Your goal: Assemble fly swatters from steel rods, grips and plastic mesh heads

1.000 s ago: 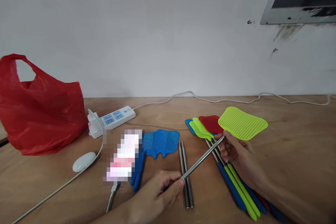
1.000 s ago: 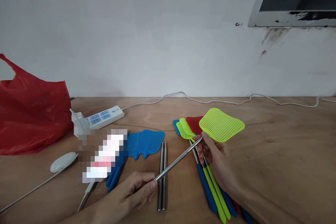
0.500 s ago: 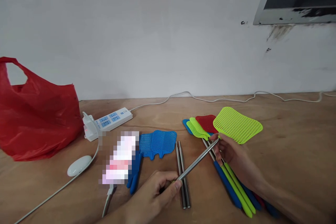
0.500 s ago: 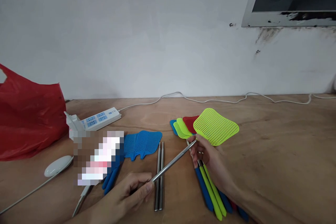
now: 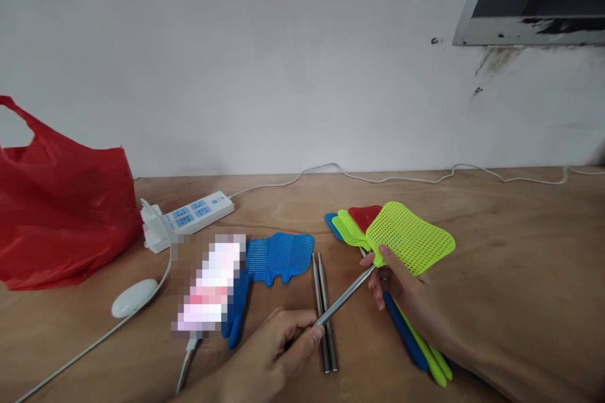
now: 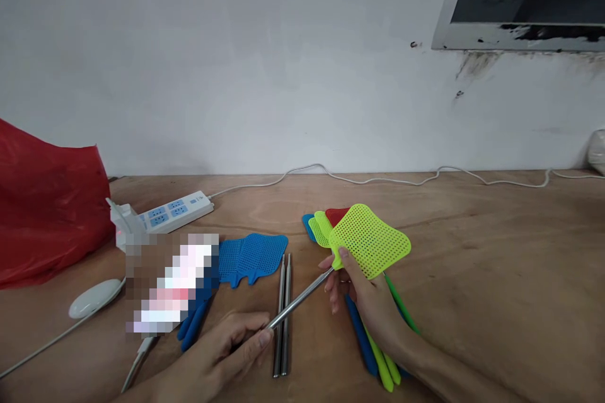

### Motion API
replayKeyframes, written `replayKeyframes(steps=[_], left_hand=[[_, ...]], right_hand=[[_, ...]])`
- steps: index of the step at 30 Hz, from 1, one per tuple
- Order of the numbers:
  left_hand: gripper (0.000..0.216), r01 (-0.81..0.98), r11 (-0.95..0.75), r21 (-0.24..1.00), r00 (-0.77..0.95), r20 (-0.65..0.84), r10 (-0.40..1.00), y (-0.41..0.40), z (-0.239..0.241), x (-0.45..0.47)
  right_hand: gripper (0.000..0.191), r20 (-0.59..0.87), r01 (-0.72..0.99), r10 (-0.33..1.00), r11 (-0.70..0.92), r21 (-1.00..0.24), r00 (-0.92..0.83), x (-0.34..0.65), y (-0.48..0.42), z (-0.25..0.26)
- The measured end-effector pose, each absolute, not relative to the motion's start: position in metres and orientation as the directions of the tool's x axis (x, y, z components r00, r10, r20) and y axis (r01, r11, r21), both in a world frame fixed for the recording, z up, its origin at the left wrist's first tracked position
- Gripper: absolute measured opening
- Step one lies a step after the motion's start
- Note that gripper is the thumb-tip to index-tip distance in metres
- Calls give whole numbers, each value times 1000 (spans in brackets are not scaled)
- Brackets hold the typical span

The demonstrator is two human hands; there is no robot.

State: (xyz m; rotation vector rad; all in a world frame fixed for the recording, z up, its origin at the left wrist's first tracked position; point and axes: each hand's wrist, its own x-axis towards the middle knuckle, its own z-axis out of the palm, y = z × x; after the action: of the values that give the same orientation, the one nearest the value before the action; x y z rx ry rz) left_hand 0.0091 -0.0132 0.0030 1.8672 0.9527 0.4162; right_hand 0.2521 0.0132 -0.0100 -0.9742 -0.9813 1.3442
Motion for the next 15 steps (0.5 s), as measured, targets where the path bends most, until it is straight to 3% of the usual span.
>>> replayKeyframes(steps=[15], left_hand=[[45, 502, -248, 828, 612, -137, 779, -15, -2, 6]], right_hand=[[48, -78, -337, 994, -99, -936, -75, 249, 10, -6]])
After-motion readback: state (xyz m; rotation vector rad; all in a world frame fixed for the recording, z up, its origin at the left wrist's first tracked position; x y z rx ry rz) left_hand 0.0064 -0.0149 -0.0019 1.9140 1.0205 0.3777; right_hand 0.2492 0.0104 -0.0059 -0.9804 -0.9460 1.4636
